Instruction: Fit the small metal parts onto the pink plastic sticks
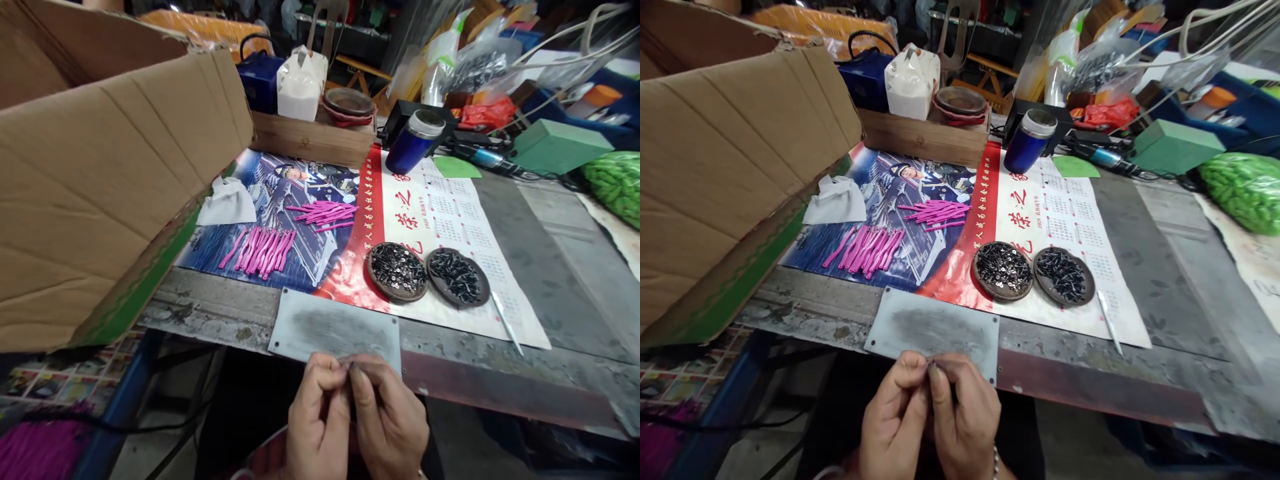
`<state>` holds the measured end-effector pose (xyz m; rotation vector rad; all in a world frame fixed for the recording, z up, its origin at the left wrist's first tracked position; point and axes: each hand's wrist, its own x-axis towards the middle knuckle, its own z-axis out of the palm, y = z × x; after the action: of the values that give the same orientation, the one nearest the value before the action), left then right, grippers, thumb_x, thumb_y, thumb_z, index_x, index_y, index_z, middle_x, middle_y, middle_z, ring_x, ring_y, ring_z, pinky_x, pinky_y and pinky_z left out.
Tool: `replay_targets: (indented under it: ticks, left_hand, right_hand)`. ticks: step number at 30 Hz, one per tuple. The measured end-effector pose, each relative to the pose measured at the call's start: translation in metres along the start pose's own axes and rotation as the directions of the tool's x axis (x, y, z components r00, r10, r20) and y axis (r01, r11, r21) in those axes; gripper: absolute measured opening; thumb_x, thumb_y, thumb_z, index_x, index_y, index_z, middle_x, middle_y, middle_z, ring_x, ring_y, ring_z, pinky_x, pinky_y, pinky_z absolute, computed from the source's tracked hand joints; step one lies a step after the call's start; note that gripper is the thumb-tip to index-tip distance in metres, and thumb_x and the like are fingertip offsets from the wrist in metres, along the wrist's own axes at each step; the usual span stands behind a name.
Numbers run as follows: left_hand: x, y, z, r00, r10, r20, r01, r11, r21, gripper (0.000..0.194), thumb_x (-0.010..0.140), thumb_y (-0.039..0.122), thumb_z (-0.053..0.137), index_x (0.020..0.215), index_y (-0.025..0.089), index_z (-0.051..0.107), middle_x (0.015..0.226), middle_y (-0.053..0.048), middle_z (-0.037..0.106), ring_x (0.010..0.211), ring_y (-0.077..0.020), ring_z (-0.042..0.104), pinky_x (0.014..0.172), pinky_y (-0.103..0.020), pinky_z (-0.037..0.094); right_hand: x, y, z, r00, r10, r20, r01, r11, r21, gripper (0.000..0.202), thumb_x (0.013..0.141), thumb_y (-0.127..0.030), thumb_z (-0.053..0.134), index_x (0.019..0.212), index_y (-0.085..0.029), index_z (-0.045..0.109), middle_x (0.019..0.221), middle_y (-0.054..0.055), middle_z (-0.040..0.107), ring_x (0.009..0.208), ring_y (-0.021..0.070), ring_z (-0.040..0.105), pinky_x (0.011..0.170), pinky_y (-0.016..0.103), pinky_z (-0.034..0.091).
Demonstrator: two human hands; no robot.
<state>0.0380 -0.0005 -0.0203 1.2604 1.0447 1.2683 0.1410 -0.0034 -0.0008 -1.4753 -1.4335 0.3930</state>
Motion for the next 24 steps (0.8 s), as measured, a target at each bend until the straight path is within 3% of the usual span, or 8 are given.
replay_targets:
  ticks: [6,10,12,16,18,22,24]
  left_hand:
    - [0.001,0.004,0.002,0.998,-0.052,0.027,0.052,0.998,-0.021,0.017,0.097,0.011,0.05,0.088,0.021,0.06,0.083,0.001,0.057,0.075,-0.012,0.06,0.073,-0.018,0.053]
    - [0.0,0.007,0.003,0.998,-0.052,0.026,0.052,0.998,-0.026,0.017,0.096,0.011,0.05,0.087,0.022,0.06,0.083,0.001,0.058,0.076,-0.0122,0.061,0.074,-0.018,0.053]
    - [-0.003,0.005,0.004,0.998,-0.051,0.037,0.052,0.998,-0.031,0.017,0.096,0.011,0.051,0.089,0.022,0.062,0.084,0.001,0.06,0.078,-0.0127,0.063,0.075,-0.019,0.053]
    - [-0.007,0.001,0.002,0.996,-0.084,0.039,0.086,0.995,-0.053,0.016,0.097,0.012,0.052,0.092,0.022,0.064,0.088,-0.001,0.061,0.081,-0.0141,0.064,0.075,-0.02,0.052]
    - [-0.006,0.001,0.001,0.995,-0.086,0.043,0.089,0.994,-0.068,0.017,0.097,0.012,0.053,0.095,0.022,0.066,0.089,-0.001,0.061,0.08,-0.0137,0.064,0.074,-0.02,0.052]
    - [-0.004,0.008,-0.001,0.998,-0.043,0.055,0.048,0.995,-0.093,0.019,0.097,0.012,0.053,0.098,0.024,0.068,0.086,0.0,0.061,0.079,-0.0136,0.064,0.076,-0.021,0.052]
    - [-0.006,0.01,0.001,0.994,-0.092,0.051,0.097,0.987,-0.124,0.017,0.098,0.016,0.053,0.096,0.023,0.069,0.084,-0.001,0.061,0.077,-0.014,0.063,0.074,-0.022,0.052]
  right_hand:
    - [0.0,0.007,0.004,0.987,-0.151,0.05,0.156,0.981,-0.117,0.031,0.105,-0.016,0.042,0.077,-0.019,0.054,0.064,0.0,0.058,0.055,0.011,0.056,0.055,0.023,0.043]
    - [0.0,0.012,0.004,0.986,-0.164,-0.041,0.156,0.977,-0.147,0.023,0.105,-0.021,0.046,0.083,-0.019,0.054,0.076,0.003,0.062,0.068,0.0132,0.06,0.063,0.024,0.047]
    - [0.002,0.013,0.004,0.982,-0.178,-0.058,0.166,0.971,-0.17,0.024,0.105,-0.019,0.045,0.082,-0.02,0.053,0.071,0.001,0.058,0.063,0.0125,0.056,0.059,0.024,0.044]
    - [0.006,0.012,0.0,0.994,-0.035,0.103,0.029,0.998,0.054,0.04,0.108,-0.022,0.036,0.068,-0.021,0.04,0.058,-0.004,0.041,0.049,0.0094,0.041,0.047,0.022,0.032]
    - [0.006,0.009,-0.002,0.977,0.019,0.21,-0.059,0.981,0.184,0.043,0.109,-0.031,0.033,0.068,-0.021,0.039,0.06,-0.004,0.042,0.051,0.0098,0.042,0.047,0.022,0.033]
    - [0.003,0.003,-0.007,0.978,-0.01,0.21,-0.027,0.985,0.172,0.033,0.106,-0.032,0.04,0.076,-0.02,0.049,0.069,-0.001,0.05,0.059,0.0119,0.049,0.054,0.023,0.038]
    - [0.002,0.003,-0.009,0.969,0.026,0.247,-0.071,0.982,0.177,0.042,0.108,-0.032,0.036,0.069,-0.02,0.045,0.062,-0.002,0.046,0.054,0.011,0.046,0.051,0.024,0.034]
